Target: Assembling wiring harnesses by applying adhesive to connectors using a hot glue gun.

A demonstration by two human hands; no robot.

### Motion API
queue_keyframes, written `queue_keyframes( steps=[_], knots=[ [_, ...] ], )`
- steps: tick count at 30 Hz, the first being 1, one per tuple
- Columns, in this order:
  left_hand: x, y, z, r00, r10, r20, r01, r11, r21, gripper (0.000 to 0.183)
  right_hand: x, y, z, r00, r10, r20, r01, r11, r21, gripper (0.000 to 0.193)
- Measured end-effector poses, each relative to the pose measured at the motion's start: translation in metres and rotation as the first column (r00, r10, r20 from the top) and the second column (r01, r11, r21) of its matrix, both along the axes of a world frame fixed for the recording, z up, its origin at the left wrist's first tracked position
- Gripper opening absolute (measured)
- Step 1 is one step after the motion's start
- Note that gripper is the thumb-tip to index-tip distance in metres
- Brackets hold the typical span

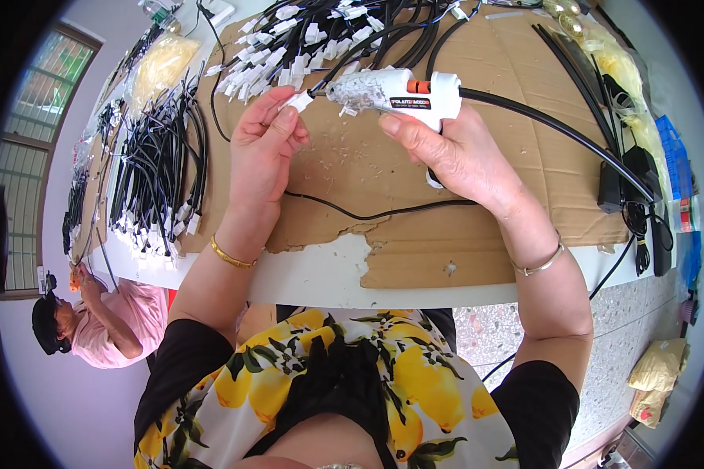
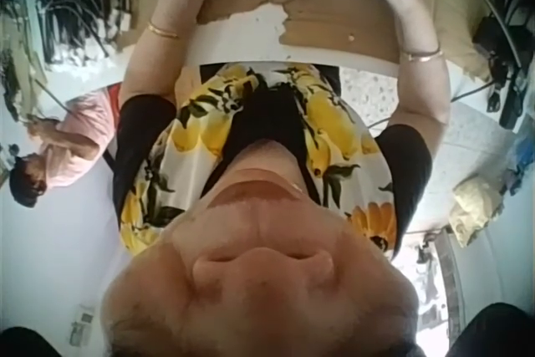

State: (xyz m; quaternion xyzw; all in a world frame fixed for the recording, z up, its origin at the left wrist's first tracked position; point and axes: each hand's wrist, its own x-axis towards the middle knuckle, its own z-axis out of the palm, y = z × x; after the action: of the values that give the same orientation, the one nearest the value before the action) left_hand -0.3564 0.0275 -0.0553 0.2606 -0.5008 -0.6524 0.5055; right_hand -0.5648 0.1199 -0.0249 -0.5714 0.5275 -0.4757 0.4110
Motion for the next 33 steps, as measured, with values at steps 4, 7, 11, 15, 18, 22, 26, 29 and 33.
queue_keyframes(
  steps=[4, 7, 11, 15, 18, 22, 26, 29, 33],
  knots=[
    [-0.004, 0.005, 0.007, 0.996, 0.082, 0.026, -0.078, 0.989, -0.123, 0.019, -0.001, 0.000, 0.002, 1.000, 0.009, 0.022, -0.009, 1.000, -0.008, 0.031],
    [-0.005, 0.005, 0.009, 0.988, 0.139, 0.069, -0.119, 0.963, -0.244, 0.017, -0.001, 0.000, 0.003, 1.000, 0.013, 0.006, -0.013, 1.000, -0.003, 0.031],
    [-0.005, 0.004, 0.006, 0.990, 0.124, 0.061, -0.106, 0.964, -0.244, 0.017, 0.001, -0.002, 0.000, 1.000, -0.023, 0.005, 0.023, 1.000, 0.019, 0.033],
    [-0.005, 0.004, 0.005, 0.991, 0.116, 0.062, -0.095, 0.957, -0.274, 0.016, -0.001, -0.004, 0.000, 0.999, -0.018, -0.027, 0.020, 0.998, 0.057, 0.033],
    [-0.002, 0.002, 0.003, 0.982, 0.138, 0.125, -0.091, 0.940, -0.328, 0.014, -0.001, -0.005, 0.000, 1.000, -0.016, -0.025, 0.018, 0.997, 0.082, 0.033],
    [-0.003, 0.005, 0.007, 0.974, 0.157, 0.161, -0.111, 0.957, -0.267, 0.014, 0.001, -0.002, 0.001, 0.999, -0.016, 0.051, 0.014, 0.999, 0.038, 0.033],
    [-0.002, 0.004, 0.007, 0.992, 0.033, 0.125, -0.006, 0.978, -0.207, 0.014, -0.001, -0.001, 0.002, 0.997, -0.010, 0.070, 0.008, 0.999, 0.035, 0.032],
    [-0.002, 0.005, 0.007, 0.989, -0.093, 0.117, 0.105, 0.989, -0.100, 0.011, -0.003, -0.002, -0.003, 0.998, 0.017, 0.053, -0.019, 1.000, 0.021, 0.035],
    [-0.007, 0.014, 0.007, 0.986, -0.121, 0.114, 0.114, 0.991, 0.067, 0.010, 0.004, -0.001, -0.001, 0.998, 0.027, 0.054, -0.027, 1.000, -0.006, 0.031]
  ],
)
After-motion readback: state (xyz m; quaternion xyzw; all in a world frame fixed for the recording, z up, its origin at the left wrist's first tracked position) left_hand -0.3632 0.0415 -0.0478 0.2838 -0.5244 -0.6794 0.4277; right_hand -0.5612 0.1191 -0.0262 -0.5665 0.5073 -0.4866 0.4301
